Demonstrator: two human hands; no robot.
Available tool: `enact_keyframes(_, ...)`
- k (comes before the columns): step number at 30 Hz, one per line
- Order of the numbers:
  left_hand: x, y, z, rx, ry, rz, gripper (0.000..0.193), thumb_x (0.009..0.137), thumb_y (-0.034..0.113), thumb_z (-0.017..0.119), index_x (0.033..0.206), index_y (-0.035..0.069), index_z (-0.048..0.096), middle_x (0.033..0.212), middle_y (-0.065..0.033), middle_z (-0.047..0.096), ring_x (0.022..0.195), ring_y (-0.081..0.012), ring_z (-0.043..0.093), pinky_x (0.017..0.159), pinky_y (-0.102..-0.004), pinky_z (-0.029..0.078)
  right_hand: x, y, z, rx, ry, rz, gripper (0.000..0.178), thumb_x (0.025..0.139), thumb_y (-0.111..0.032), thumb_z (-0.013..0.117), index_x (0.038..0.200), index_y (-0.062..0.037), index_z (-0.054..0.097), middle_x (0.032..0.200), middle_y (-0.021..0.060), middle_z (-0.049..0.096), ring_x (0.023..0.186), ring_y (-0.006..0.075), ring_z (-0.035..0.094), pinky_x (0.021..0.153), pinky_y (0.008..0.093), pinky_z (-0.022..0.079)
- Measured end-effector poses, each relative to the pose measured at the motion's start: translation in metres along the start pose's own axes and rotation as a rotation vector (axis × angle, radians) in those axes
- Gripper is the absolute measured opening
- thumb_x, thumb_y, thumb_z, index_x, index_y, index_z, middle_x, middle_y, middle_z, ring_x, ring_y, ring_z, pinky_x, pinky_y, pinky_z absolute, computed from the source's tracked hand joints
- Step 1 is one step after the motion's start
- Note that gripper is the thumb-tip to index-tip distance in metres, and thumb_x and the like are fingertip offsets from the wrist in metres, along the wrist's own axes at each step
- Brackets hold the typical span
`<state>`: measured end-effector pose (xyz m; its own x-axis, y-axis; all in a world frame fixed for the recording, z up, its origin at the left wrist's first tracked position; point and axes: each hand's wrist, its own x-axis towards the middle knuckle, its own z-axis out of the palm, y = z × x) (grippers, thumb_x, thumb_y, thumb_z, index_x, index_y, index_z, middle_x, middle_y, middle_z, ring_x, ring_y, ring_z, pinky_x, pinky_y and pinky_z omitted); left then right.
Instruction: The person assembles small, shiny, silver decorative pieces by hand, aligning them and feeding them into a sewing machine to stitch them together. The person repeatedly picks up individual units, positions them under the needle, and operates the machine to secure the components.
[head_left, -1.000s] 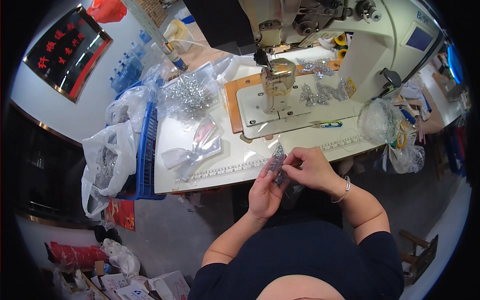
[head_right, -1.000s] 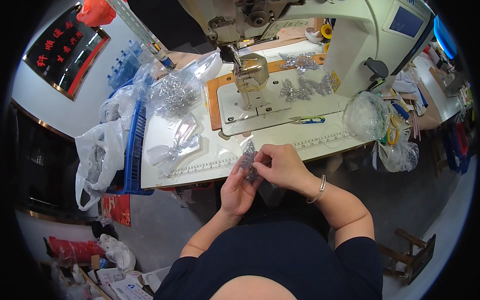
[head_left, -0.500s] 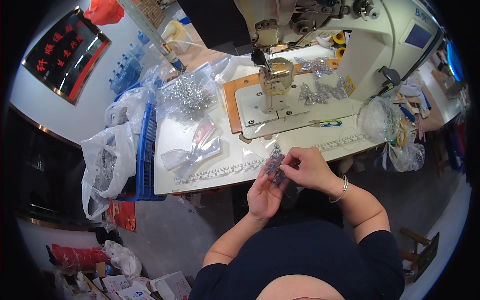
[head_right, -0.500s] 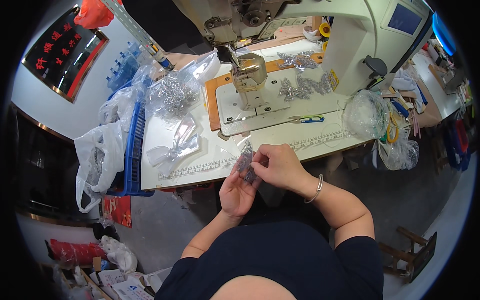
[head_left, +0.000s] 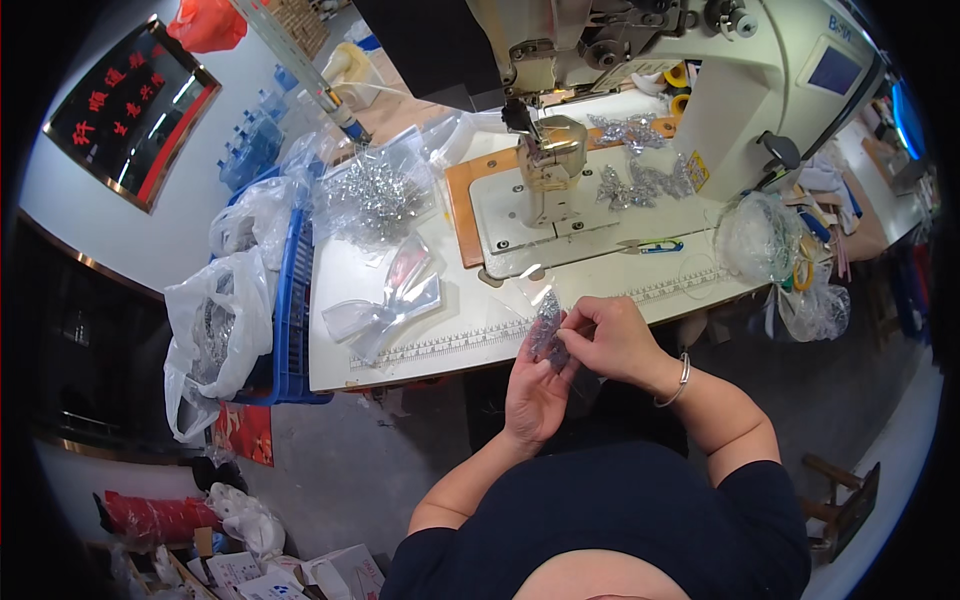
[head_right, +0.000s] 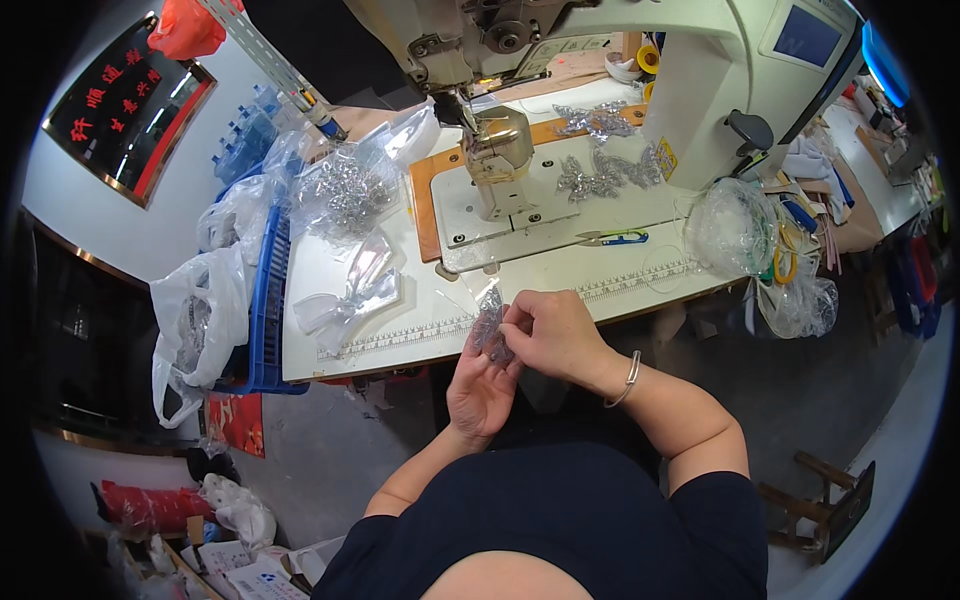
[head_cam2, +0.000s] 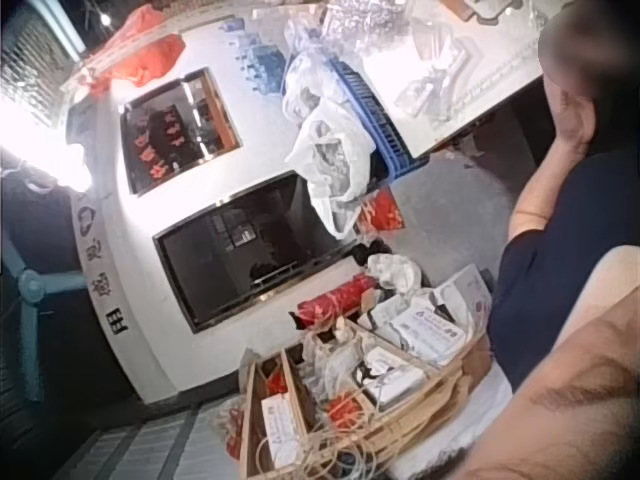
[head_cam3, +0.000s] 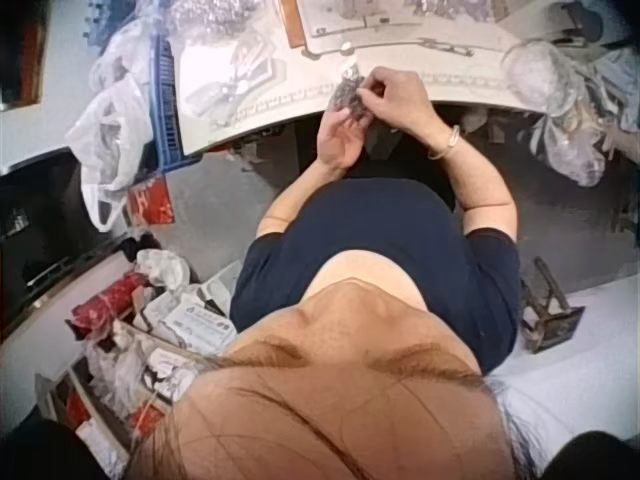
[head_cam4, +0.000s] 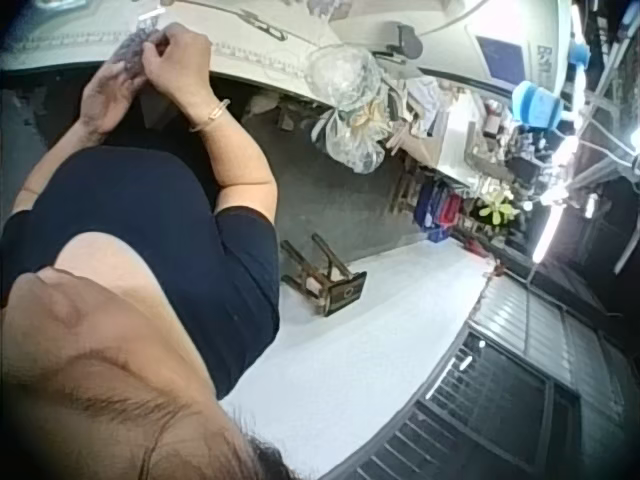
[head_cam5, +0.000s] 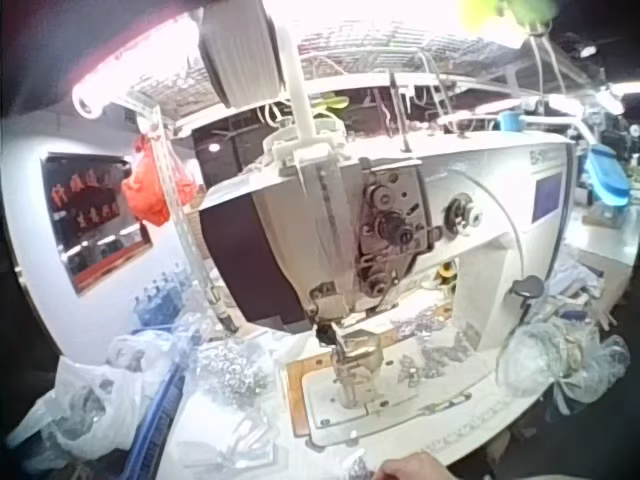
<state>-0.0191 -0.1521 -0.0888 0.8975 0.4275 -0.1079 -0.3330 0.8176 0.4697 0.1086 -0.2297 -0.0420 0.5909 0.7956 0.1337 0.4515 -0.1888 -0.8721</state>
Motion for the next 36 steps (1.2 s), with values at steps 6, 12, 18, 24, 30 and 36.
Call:
enact_keyframes(6,0.01,-0.009,-0.009,0.17,0.191,0.049,0.037,0.089,0.0,0.049,0.126,0.002,0.042,0.121,-0.0107,0.053,0.108,-0.0193,0.055,0.091,-0.0333,0.047,-0.003,0.003,0.008,-0.061,0.031,-0.102,0.011,0.071,-0.012,0.067,0.072,-0.0011,0.063,0.063,0.0135,0.064,0.055,0.0273,0.063,0.053,0.0331,0.05)
enact_keyframes(12,0.016,-0.001,-0.008,0.209,0.216,0.131,0.032,0.089,-0.001,0.049,0.121,0.001,0.046,0.116,-0.0112,0.057,0.107,-0.0229,0.057,0.092,-0.0358,0.048,-0.006,0.0,-0.01,-0.126,0.147,-0.196,0.015,0.072,-0.015,0.07,0.072,-0.0026,0.063,0.071,0.011,0.064,0.066,0.0273,0.059,0.063,0.0341,0.047)
enact_keyframes(18,0.021,0.007,-0.009,0.141,0.211,0.22,0.031,0.088,-0.001,0.05,0.118,0.002,0.048,0.116,-0.0101,0.055,0.113,-0.0265,0.053,0.095,-0.0407,0.046,-0.014,0.031,-0.01,0.415,0.025,0.203,0.024,0.081,-0.016,0.069,0.097,0.001,0.062,0.085,0.0064,0.064,0.075,0.0121,0.06,0.069,0.0249,0.048)
enact_keyframes(24,0.022,0.01,-0.004,0.114,0.193,0.229,0.032,0.088,-0.001,0.049,0.119,0.002,0.047,0.119,-0.0092,0.054,0.114,-0.0249,0.051,0.097,-0.0385,0.044,-0.011,0.037,-0.007,0.417,-0.14,0.197,0.037,0.078,-0.017,0.072,0.106,0.0017,0.059,0.085,0.0051,0.063,0.075,0.0102,0.058,0.069,0.0252,0.047)
enact_keyframes(30,0.022,0.011,-0.013,0.115,0.241,0.256,0.032,0.088,-0.003,0.048,0.12,0.003,0.049,0.119,-0.0092,0.055,0.108,-0.0165,0.053,0.093,-0.0328,0.043,-0.007,0.019,-0.014,-0.365,0.313,-0.252,0.051,0.068,-0.01,0.075,0.114,0.0007,0.053,0.109,0.0131,0.053,0.103,0.0255,0.05,0.09,0.0378,0.038)
enact_keyframes(36,0.036,0.024,-0.007,0.029,0.262,0.322,0.034,0.089,0.0,0.048,0.122,0.005,0.048,0.121,-0.0064,0.054,0.105,-0.0146,0.053,0.091,-0.0307,0.043,-0.056,0.033,0.031,-0.051,0.389,-0.586,0.048,0.067,-0.016,0.078,0.103,-0.0027,0.05,0.099,0.0132,0.048,0.085,0.0268,0.049,0.078,0.035,0.042)
